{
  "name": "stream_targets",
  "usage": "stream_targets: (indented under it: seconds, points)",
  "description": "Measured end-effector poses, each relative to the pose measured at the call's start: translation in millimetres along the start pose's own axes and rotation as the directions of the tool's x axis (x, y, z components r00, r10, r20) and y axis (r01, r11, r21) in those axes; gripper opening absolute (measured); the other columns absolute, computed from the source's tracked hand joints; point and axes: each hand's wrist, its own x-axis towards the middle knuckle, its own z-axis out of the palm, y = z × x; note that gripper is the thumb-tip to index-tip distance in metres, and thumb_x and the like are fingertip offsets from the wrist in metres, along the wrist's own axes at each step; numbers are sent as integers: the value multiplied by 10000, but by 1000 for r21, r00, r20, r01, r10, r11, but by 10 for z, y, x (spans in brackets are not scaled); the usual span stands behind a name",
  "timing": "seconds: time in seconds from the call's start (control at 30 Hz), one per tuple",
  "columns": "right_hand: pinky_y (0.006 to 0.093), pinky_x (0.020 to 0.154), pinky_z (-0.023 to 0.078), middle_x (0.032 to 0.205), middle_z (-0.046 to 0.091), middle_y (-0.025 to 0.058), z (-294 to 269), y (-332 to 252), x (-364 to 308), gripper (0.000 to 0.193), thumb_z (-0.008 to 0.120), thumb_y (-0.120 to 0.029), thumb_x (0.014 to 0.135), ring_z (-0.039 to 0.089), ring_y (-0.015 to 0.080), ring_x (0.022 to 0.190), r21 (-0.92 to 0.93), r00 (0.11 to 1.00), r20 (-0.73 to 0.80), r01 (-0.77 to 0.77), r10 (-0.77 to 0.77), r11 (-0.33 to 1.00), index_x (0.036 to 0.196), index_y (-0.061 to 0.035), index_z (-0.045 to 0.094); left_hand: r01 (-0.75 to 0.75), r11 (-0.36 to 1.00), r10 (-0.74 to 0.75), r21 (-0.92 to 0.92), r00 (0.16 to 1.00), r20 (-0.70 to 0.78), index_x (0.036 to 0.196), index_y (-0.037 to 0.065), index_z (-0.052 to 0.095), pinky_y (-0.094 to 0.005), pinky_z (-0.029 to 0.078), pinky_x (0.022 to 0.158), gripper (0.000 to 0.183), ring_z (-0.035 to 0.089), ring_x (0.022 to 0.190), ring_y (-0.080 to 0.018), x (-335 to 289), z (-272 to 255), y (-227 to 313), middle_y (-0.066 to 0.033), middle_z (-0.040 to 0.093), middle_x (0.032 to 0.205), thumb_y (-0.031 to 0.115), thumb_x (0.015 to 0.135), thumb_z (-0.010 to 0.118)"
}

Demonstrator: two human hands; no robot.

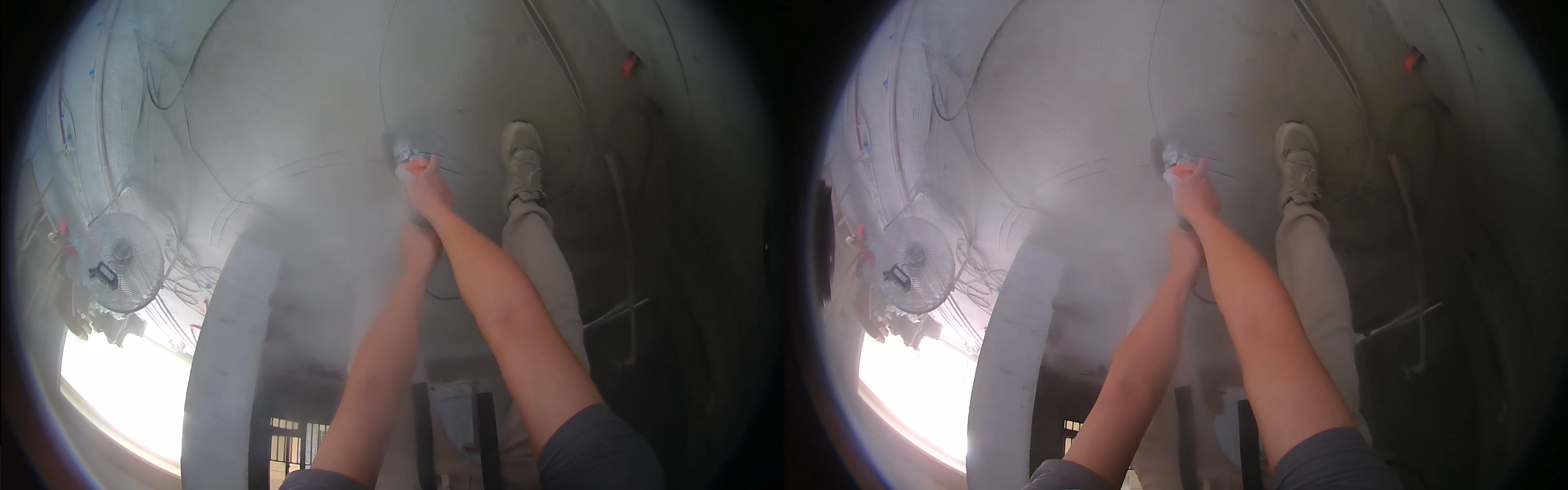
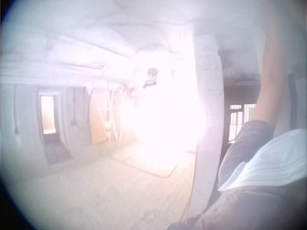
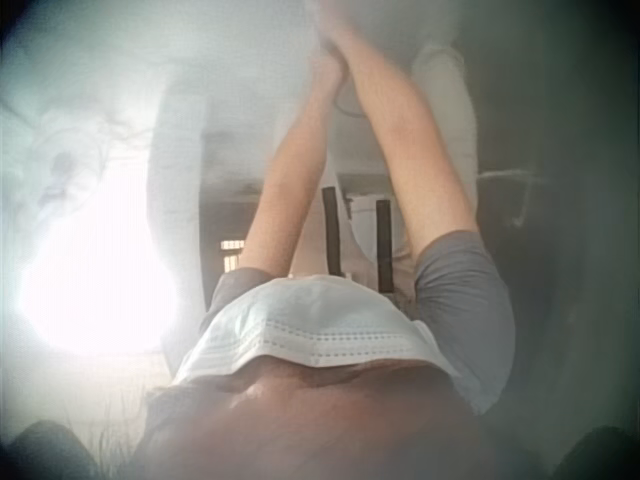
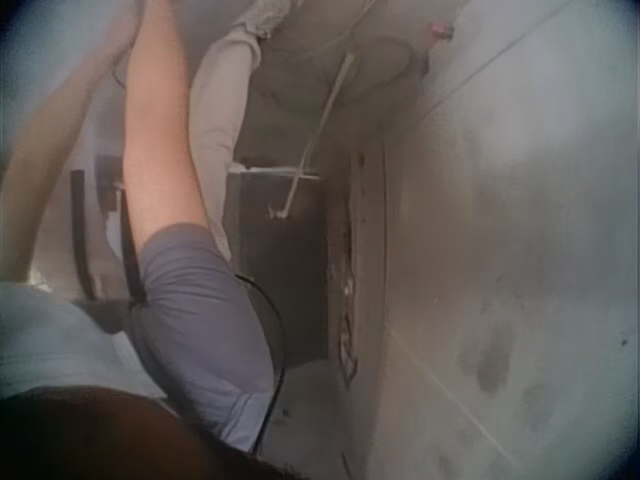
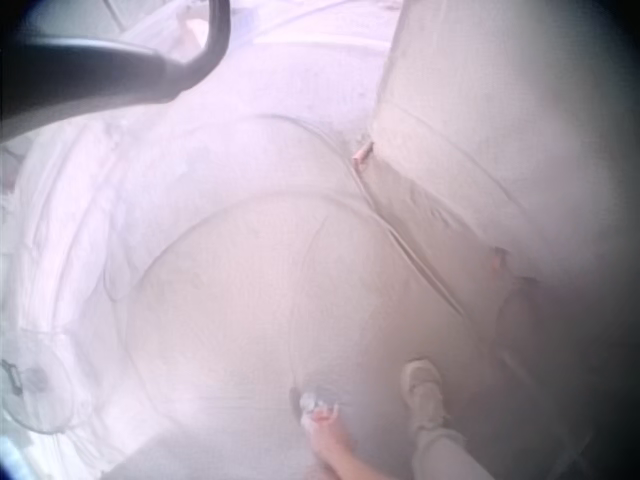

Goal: The person uses an angle grinder to smooth a concrete floor surface. They move the tool in sweeping arcs across the floor, generating dust as they work. The person repositions their stance several times to reach different areas while maintaining continuous grinding.

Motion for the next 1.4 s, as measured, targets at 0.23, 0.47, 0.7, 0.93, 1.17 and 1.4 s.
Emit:
stream_targets:
  seconds: [0.23, 0.47, 0.7, 0.93, 1.17, 1.4]
  points:
    - [537, 1123, 507, 1482, 680, 241, -33, 54, -2, 1130, 671, -709, 942, 664, 425, 1362, 1, 1000, -6, -1, 1, 1000, 1739, -57, 206, -89, 996, 83, -18, 975, -204, 996, -54, 733, -489, 546, 752, 301, 766, 865, -292, -139, 191, 166, -247, 782, 917, 221, 898, 807]
    - [545, 1101, 512, 1423, 708, 226, -136, -403, 93, 1060, 681, -664, 947, 678, 430, 1335, 248, 1000, 15, -9, 5, 969, 1707, -82, 226, 50, 981, -35, 186, 996, -83, 913, -73, 721, -496, 549, 704, 345, 769, 766, -360, 124, -243, 732, -226, 767, 811, 232, 836, 861]
    - [533, 1129, 498, 1476, 697, 144, -148, -406, 146, 902, 674, -296, 1000, 670, 392, 1360, 233, 1000, 23, 11, -17, 972, 1727, -114, 172, 127, 975, -105, 181, 987, -122, 927, -73, 749, -485, 558, 739, 333, 788, 822, -382, 138, -186, 744, -237, 775, 833, 216, 811, 867]
    - [516, 1164, 487, 1524, 658, 190, -18, -72, 260, 1043, 757, -320, 963, 631, 441, 1397, 9, 999, 52, 13, -13, 1000, 1735, -89, 95, -50, 994, 56, 101, 997, -58, 1332, -47, 651, -491, 546, 914, 546, 745, 1139, -410, 134, 15, 299, -260, 771, 1187, 303, 937, 795]
    - [555, 1138, 495, 1563, 632, 203, 23, 63, 284, 991, 660, -522, 1000, 625, 408, 1425, -23, 998, 53, 35, -34, 999, 1754, -145, 141, -343, 921, 360, 184, 931, -68, 1554, 16, 528, -473, 503, 1071, 669, 667, 1328, -368, 302, 137, -132, -272, 687, 1412, 349, 1012, 735]
    - [564, 1168, 467, 1535, 645, 215, -88, -470, 293, 1093, 656, -669, 963, 619, 420, 1427, 237, 999, -12, 48, -46, 970, 1741, -93, 149, -198, 960, 213, 196, 975, -56, 1330, -9, 619, -482, 550, 808, 503, 755, 970, -340, 424, -208, 410, -198, 770, 1027, 314, 978, 776]
